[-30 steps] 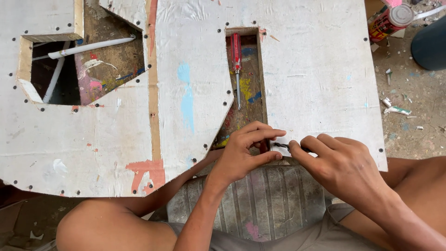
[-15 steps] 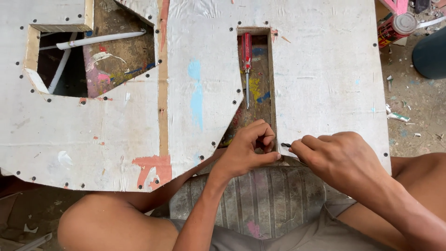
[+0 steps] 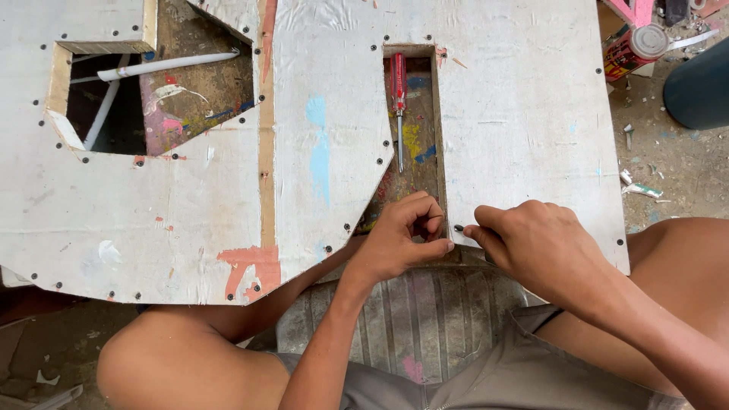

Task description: Removing screws from a large wooden letter using a manual screwdriver

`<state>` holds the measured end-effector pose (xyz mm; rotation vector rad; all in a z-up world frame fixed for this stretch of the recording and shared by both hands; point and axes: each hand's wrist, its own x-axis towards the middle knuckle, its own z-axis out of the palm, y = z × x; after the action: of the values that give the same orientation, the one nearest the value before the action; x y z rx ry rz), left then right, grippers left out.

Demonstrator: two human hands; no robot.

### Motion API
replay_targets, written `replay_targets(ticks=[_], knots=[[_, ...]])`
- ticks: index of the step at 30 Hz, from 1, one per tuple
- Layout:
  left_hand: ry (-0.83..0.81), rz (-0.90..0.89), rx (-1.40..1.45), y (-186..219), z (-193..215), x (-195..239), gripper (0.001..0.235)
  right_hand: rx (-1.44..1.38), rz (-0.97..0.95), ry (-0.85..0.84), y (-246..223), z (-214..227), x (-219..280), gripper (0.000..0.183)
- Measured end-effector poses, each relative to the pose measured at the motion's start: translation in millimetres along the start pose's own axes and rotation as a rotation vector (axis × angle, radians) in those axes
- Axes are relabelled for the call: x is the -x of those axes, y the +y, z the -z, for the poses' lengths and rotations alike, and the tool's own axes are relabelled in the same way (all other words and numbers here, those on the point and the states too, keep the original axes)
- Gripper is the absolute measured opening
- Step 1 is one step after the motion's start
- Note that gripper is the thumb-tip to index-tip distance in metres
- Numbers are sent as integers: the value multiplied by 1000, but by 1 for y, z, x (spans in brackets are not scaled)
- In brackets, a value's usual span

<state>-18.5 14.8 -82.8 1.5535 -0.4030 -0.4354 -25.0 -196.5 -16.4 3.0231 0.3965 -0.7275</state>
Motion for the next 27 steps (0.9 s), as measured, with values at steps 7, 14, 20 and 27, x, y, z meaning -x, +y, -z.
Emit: replay_targets(ticks=[7,14,20,27], knots=[[33,-21,-59,-2,-6,8,28,204,-1,-49,0,-5,9,43],[63,-42,-18,0,-9,8,19,665,399,269,7,5,5,21],[103,-116,-59,-6,-10,7,17,827,638,294,-1,25,-7,31],[191,283,-112,2,-23,15,19,987,985,355,-11,31,-14,20]])
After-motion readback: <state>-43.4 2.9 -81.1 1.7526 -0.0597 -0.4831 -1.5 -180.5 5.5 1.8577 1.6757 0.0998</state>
